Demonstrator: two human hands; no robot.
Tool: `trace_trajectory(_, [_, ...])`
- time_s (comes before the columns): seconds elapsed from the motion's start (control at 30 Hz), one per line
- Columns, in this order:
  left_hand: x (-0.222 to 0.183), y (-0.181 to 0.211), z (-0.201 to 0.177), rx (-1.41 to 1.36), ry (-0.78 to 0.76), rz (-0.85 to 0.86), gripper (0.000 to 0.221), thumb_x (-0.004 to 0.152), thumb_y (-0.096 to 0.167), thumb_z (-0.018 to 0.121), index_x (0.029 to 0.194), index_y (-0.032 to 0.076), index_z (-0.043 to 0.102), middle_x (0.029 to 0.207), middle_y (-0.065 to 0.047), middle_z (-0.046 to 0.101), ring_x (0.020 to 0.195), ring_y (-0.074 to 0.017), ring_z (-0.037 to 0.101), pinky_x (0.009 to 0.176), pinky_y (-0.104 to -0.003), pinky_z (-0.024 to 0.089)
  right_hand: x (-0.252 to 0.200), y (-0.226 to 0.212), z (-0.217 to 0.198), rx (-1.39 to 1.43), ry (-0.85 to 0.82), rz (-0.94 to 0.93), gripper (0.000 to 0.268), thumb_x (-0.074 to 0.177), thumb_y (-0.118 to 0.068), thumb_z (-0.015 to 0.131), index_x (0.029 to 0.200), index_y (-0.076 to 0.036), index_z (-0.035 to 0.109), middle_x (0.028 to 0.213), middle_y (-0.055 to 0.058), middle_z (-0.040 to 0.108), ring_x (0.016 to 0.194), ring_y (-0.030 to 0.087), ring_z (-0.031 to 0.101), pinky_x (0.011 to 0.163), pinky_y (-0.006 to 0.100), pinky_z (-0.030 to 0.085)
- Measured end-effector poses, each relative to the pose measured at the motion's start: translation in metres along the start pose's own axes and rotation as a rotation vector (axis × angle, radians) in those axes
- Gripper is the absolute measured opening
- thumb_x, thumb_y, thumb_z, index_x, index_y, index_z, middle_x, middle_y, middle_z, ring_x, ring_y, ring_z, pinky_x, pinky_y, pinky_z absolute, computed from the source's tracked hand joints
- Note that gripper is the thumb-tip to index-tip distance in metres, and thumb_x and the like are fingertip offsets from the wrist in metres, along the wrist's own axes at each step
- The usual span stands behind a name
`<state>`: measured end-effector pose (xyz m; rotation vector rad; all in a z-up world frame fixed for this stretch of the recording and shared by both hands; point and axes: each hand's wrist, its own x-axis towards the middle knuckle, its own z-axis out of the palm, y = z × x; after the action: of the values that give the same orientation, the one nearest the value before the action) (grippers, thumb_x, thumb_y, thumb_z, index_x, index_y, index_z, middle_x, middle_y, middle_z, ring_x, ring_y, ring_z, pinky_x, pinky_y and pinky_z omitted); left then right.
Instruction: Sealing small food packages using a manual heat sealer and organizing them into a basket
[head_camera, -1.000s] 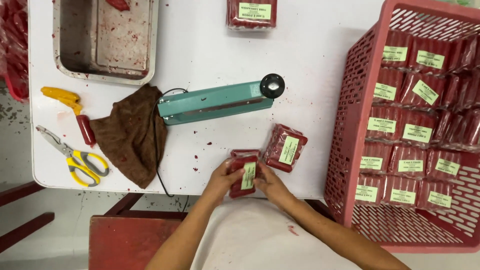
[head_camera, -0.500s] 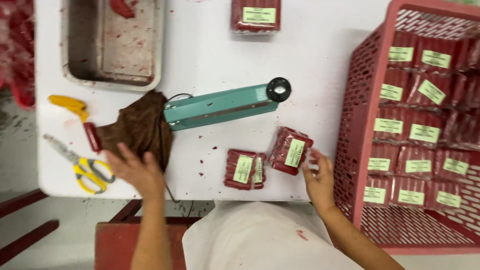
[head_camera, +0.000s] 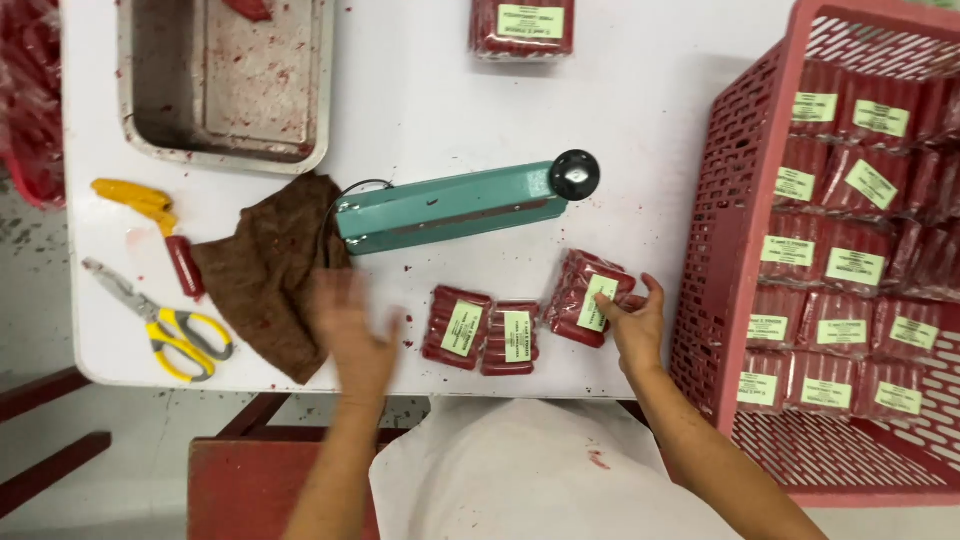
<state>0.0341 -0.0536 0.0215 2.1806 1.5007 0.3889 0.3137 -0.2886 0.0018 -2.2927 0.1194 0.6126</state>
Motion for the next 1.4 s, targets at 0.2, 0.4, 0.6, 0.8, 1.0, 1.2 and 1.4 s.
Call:
trace_trajectory(0.2, [-0.063, 0.033, 0.062, -0.058, -0.363, 0.066, 0.095, 0.074, 0.043, 0.084, 0.153, 0.015, 0.039, 0.138, -0.024, 0.044, 0.125, -0.0472, 0.048, 0.1, -0.059, 0.045, -0.089, -0.041, -0.013, -0.211, -0.292, -0.615, 0.049, 0.081, -0.001, 0.069, 0.128, 0.001, 0.057, 0.108, 0.021, 0.056, 0.097, 0.038, 0.062, 0.083, 0.046, 0.056])
trace_trajectory(0.4, [-0.061, 0.05, 0.07, -0.122, -0.432, -0.117, 0.119, 0.06, 0.042, 0.092, 0.159, 0.021, 0.029, 0.123, -0.02, 0.051, 0.117, -0.0434, 0.051, 0.098, -0.055, 0.044, -0.08, 0.018, 0.037, -0.231, -0.904, -0.119, 0.067, 0.092, -0.004, 0.06, 0.155, -0.007, 0.036, 0.141, 0.022, 0.051, 0.131, 0.033, 0.057, 0.105, 0.042, 0.051])
trace_trajectory(0.6, [-0.077, 0.084, 0.07, -0.359, -0.52, -0.233, 0.107, 0.072, 0.019, 0.088, 0.159, 0.016, 0.026, 0.12, -0.021, 0.054, 0.117, -0.0438, 0.056, 0.1, -0.05, 0.047, -0.086, -0.008, 0.023, -0.065, -0.803, -0.051, 0.072, 0.09, 0.001, 0.06, 0.156, 0.001, 0.031, 0.145, 0.031, 0.041, 0.135, 0.045, 0.047, 0.111, 0.049, 0.044])
trace_trajectory(0.8, [-0.077, 0.096, 0.069, -0.255, -0.439, -0.033, 0.099, 0.076, 0.022, 0.087, 0.156, 0.012, 0.03, 0.118, -0.021, 0.052, 0.111, -0.0431, 0.057, 0.094, -0.05, 0.052, -0.071, 0.025, -0.031, -0.174, -0.6, -0.003, 0.045, 0.089, -0.009, 0.067, 0.134, -0.007, 0.062, 0.127, 0.019, 0.061, 0.123, 0.034, 0.062, 0.103, 0.043, 0.051])
trace_trajectory(1.0, [-0.029, 0.163, 0.086, -0.33, -0.574, 0.096, 0.06, 0.09, 0.029, 0.074, 0.14, 0.002, 0.054, 0.117, -0.023, 0.056, 0.114, -0.0388, 0.058, 0.095, -0.045, 0.052, -0.031, 0.043, -0.034, -0.027, -0.106, 0.005, 0.037, 0.088, -0.008, 0.071, 0.124, -0.006, 0.062, 0.112, 0.014, 0.057, 0.095, 0.026, 0.063, 0.084, 0.039, 0.053])
trace_trajectory(1.2, [-0.001, 0.196, 0.128, -0.351, -0.751, -0.068, 0.082, 0.083, 0.046, 0.077, 0.146, 0.005, 0.044, 0.125, -0.02, 0.053, 0.12, -0.0386, 0.058, 0.099, -0.045, 0.052, -0.004, -0.026, -0.023, -0.048, -0.027, -0.177, 0.057, 0.096, -0.023, 0.067, 0.142, 0.001, 0.043, 0.138, 0.03, 0.043, 0.128, 0.047, 0.049, 0.107, 0.055, 0.044])
trace_trajectory(1.4, [-0.002, 0.213, 0.122, -0.573, -0.727, -0.181, 0.078, 0.078, 0.019, 0.082, 0.146, 0.01, 0.045, 0.131, -0.017, 0.049, 0.132, -0.0369, 0.047, 0.111, -0.044, 0.041, -0.005, -0.054, -0.01, -0.044, -0.077, -0.153, 0.066, 0.083, -0.014, 0.078, 0.144, -0.005, 0.054, 0.126, 0.022, 0.054, 0.124, 0.039, 0.056, 0.106, 0.046, 0.046])
